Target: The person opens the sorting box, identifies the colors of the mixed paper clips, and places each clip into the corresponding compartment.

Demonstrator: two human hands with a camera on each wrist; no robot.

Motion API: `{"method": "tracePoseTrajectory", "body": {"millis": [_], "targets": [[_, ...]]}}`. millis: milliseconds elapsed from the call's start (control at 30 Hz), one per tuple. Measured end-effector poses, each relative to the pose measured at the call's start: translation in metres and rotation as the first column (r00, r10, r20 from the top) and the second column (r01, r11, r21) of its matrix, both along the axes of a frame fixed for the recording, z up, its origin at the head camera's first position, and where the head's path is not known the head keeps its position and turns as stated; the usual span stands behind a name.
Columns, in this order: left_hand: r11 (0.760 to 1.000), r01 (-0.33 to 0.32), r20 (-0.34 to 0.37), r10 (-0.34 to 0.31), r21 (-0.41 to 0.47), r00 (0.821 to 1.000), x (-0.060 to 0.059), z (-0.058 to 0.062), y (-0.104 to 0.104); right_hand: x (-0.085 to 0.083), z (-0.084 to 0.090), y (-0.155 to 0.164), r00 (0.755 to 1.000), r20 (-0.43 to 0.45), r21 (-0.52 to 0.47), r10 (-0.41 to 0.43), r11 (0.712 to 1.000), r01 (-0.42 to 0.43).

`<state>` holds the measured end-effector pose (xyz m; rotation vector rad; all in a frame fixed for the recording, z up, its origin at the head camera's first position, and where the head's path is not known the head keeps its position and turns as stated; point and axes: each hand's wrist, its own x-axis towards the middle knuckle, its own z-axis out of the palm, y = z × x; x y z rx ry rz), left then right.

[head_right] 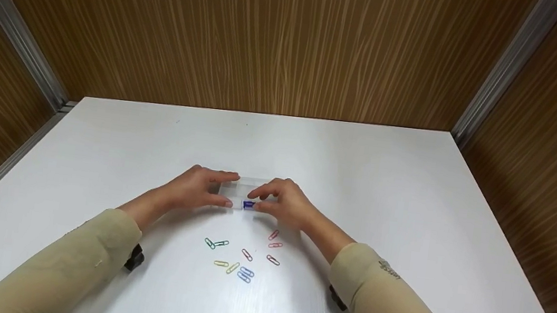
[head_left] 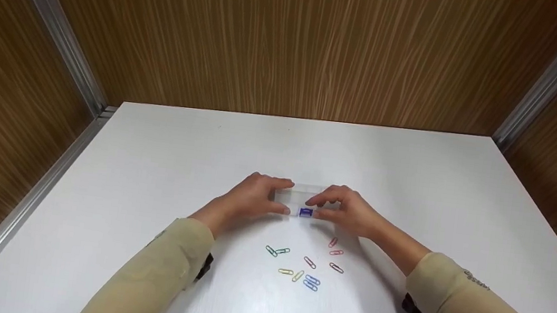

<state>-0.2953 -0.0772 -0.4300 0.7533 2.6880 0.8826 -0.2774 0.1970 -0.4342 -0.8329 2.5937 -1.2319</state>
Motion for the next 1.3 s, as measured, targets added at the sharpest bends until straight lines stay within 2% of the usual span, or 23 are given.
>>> {"method": "tracePoseTrajectory", "body": {"millis": [167, 467, 700, 1300], "targets": [[1.000, -0.009, 0.009, 0.009, -0.012, 1.000, 0.0020, 0.0019, -0.0004, 0.0006, -0.0036, -0.0001, 0.999, -0.019, -0.007, 0.032, 0.999, -0.032], [1.000, -0.010, 0.018, 0.010, -0.016, 1.000, 0.0023, 0.0040, 0.0012, 0.0017, -0.0034, 0.0011, 0.999, 0.041, -0.008, -0.034, 0.999, 0.035], [1.000, 0.013, -0.009, -0.013, -0.012, 1.000, 0.0007, 0.0039, 0.0009, 0.0037, -0.0041, 0.0009, 0.998, 0.035, -0.002, -0.055, 0.998, 0.055], [0.998, 0.017, 0.008, -0.017, -0.064, 1.000, -0.0020, 0.0101, 0.0025, 0.0045, -0.0022, 0.0008, 0.999, 0.019, 0.029, -0.032, 0.999, 0.031]]}}
